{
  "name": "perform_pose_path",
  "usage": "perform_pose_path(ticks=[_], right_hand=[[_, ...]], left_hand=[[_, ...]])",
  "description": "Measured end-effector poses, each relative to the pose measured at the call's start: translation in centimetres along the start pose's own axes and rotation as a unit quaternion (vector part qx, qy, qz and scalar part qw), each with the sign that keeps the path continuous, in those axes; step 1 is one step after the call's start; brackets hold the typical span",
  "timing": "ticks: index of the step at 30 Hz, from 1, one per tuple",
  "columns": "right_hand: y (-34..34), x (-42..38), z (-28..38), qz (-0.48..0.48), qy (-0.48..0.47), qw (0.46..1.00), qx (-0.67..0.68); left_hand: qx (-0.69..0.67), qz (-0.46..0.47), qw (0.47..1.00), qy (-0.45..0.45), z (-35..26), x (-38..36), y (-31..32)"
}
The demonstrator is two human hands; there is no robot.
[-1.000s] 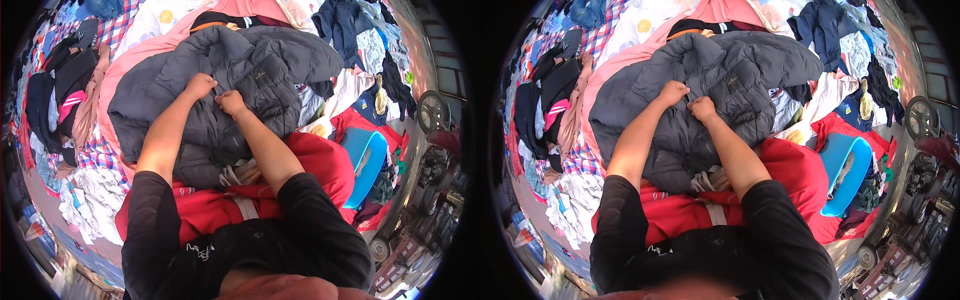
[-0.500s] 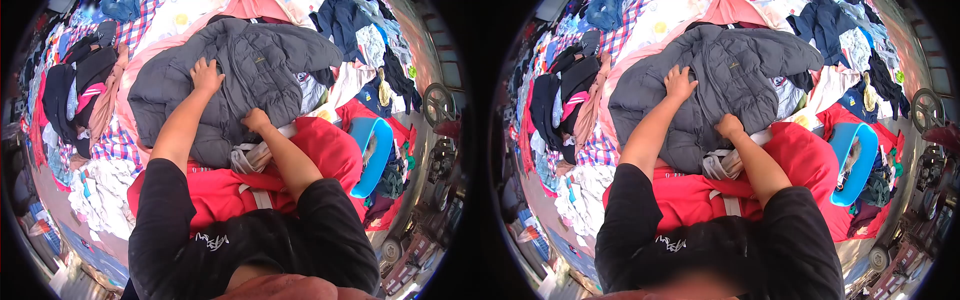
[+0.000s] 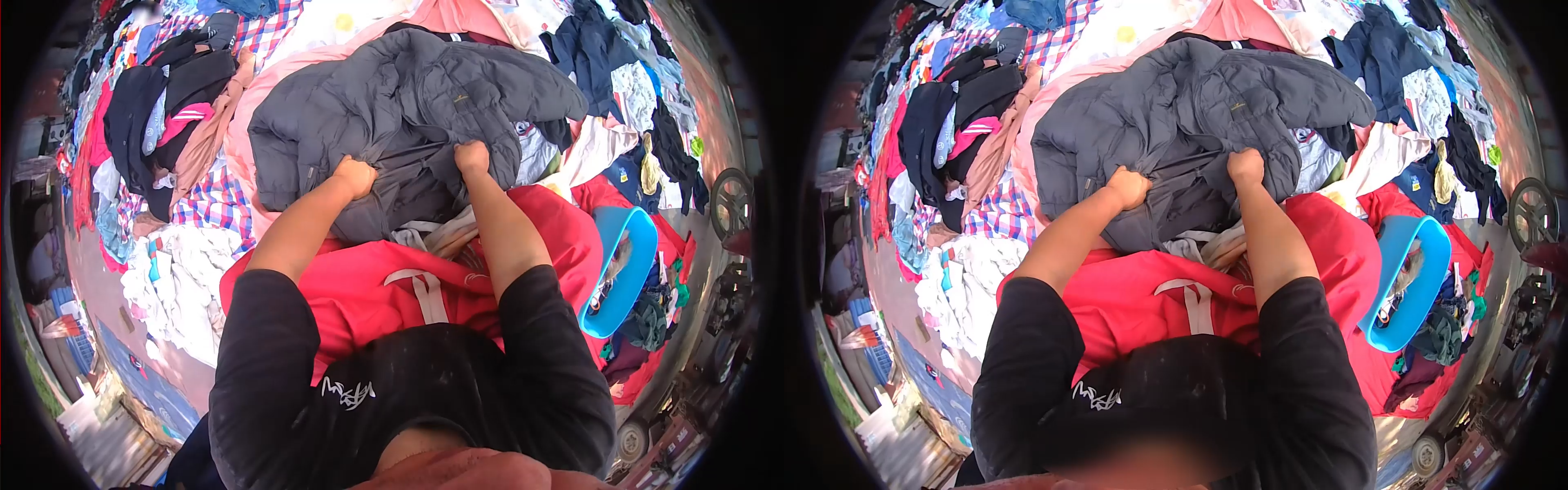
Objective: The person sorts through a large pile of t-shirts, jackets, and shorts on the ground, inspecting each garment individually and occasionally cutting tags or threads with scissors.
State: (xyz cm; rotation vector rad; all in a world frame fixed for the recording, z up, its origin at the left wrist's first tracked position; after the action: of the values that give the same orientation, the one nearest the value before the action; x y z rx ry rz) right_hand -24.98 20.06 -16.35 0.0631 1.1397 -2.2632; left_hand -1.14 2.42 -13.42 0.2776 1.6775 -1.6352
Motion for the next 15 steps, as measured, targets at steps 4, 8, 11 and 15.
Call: perform_pose_path(ticks=[4, 8, 11, 15], right_hand=[[-4.3, 1.7, 5.1, -0.122, 0.032, 0.984, 0.129], [-4.4, 1.6, 6.5, -0.096, -0.077, 0.973, 0.196], [-4.1, 0.1, 5.6, -0.028, -0.087, 0.943, 0.319], [-7.0, -2.7, 5.4, -0.028, -0.095, 0.933, 0.346]], left_hand=[[-0.018, 0.012, 0.998, -0.056, 0.8, 0.1, -7.1], [-0.150, -0.185, 0.971, 0.011, -0.9, -0.6, -11.1], [-0.320, -0.326, 0.885, 0.088, -3.6, 1.1, -10.4], [-0.446, -0.023, 0.892, 0.070, -8.3, 1.3, -10.1]])
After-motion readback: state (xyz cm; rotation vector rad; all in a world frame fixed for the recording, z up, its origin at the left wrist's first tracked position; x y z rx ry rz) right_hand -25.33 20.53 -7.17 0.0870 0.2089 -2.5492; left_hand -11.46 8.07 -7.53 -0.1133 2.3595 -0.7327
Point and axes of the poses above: each hand's wrist, its own x-axis towards the middle knuckle, its own y-axis out of the palm, z = x × y, the point moved 7 cm from there along x, towards the middle knuckle, and after that the axes turned 14 degrees about -y, right-handed, at the moved point
